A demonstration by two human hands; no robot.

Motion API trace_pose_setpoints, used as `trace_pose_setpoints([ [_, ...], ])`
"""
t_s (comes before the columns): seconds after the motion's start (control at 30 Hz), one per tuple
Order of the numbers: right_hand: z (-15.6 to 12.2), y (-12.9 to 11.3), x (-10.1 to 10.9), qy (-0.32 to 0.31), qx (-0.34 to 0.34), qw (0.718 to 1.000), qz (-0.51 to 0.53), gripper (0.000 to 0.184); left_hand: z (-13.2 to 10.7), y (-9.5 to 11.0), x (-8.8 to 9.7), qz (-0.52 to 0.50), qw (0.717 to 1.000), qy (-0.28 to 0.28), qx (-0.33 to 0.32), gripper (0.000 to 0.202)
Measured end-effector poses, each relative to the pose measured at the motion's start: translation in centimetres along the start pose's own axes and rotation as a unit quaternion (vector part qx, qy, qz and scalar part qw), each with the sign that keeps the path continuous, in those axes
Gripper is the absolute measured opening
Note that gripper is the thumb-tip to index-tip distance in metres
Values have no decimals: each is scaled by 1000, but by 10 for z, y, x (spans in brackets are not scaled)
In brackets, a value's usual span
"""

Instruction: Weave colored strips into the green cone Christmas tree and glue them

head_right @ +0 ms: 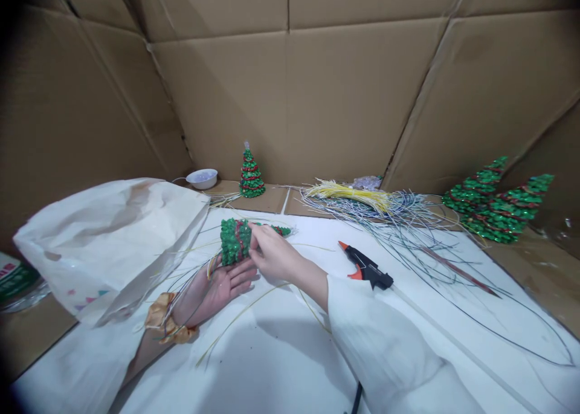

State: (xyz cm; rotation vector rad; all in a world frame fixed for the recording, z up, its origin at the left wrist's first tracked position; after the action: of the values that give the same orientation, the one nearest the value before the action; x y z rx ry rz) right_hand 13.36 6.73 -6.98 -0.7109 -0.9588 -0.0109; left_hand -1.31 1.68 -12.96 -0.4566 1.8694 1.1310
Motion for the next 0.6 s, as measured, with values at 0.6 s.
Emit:
trace_pose_setpoints([
  [0.6,2,-2,-8,53,5,998,20,16,0,2,4,-14,1000,-2,-20,38],
])
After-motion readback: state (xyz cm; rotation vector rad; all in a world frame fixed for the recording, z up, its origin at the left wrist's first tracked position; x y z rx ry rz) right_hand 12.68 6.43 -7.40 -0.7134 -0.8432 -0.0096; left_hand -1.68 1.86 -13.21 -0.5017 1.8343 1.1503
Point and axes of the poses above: each hand's wrist, its own z-axis towards the middle knuckle, its own x-axis out of the back of the hand, y = z × x, the point moved 3 cm from there along z, towards the middle knuckle, and after that the axes turned 9 degrees about -y, right-handed, at the moved point
